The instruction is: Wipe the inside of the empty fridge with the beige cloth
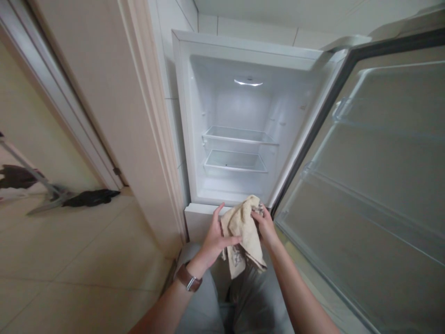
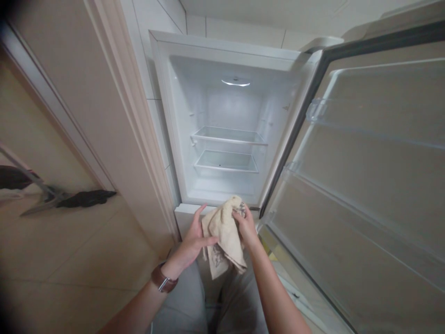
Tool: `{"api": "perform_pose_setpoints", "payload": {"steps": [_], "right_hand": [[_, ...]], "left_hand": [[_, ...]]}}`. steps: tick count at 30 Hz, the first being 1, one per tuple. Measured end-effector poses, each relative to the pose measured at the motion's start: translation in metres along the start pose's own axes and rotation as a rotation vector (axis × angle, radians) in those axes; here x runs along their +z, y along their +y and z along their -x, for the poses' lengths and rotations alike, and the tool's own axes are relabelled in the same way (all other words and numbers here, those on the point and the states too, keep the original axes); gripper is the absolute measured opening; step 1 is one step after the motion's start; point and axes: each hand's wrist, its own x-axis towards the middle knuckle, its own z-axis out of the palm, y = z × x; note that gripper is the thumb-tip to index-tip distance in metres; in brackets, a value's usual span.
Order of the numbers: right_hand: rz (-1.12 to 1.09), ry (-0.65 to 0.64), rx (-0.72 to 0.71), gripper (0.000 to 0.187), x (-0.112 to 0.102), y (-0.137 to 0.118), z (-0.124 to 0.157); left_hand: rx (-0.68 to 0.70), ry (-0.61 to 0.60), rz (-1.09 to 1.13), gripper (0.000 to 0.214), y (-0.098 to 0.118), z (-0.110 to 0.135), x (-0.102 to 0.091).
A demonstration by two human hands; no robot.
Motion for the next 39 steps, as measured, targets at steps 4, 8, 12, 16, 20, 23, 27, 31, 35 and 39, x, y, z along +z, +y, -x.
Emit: {"api": "perform_pose_setpoints", "payload": {"steps": [4,8,12,16,20,23,27,31,35,39], "right_hand": [[0.314,-0.045,-0.213,0.031,0.002,-0.017,0.013],[0.560,-0.256,-0.347,0.016,0.004,-0.049,0.028],[0.574,-0.376,-0.344,0.018,0.000,-0.069,0.030],[0.469,-0.381,-0.254,0.024,-0.006,-0.067,0.031],[0.356,-0.341,-0.179,0.038,-0.011,-0.056,0.031],[0.343,-0.265,-0.176,0.041,-0.015,-0.042,0.025],[0.424,-0.088,-0.245,0.053,-0.014,-0.013,0.023],[0.345,0.023,-0.229,0.072,-0.004,0.023,0.048],[-0.089,-0.227,-0.063,0.062,0.011,0.049,0.074],[-0.409,-0.112,0.173,0.056,0.009,0.053,0.074]], "left_hand": [[-0.048,0.063,0.006,0.124,-0.006,-0.001,-0.004],[-0.025,0.020,0.021,0.077,-0.016,-0.002,-0.019],[0.003,-0.059,-0.067,0.064,-0.016,-0.006,-0.033],[-0.069,-0.061,-0.124,0.061,-0.004,-0.006,-0.041],[-0.049,0.018,0.027,0.058,0.008,0.001,-0.036],[-0.057,-0.040,-0.018,0.067,0.012,0.007,-0.021],[0.075,0.136,-0.200,0.051,0.011,0.006,0.001],[0.287,0.237,-0.459,0.046,0.005,-0.003,0.014],[0.358,0.102,-0.718,0.072,-0.007,0.002,0.025],[0.232,-0.087,-0.816,0.075,-0.007,0.021,0.029]]}}
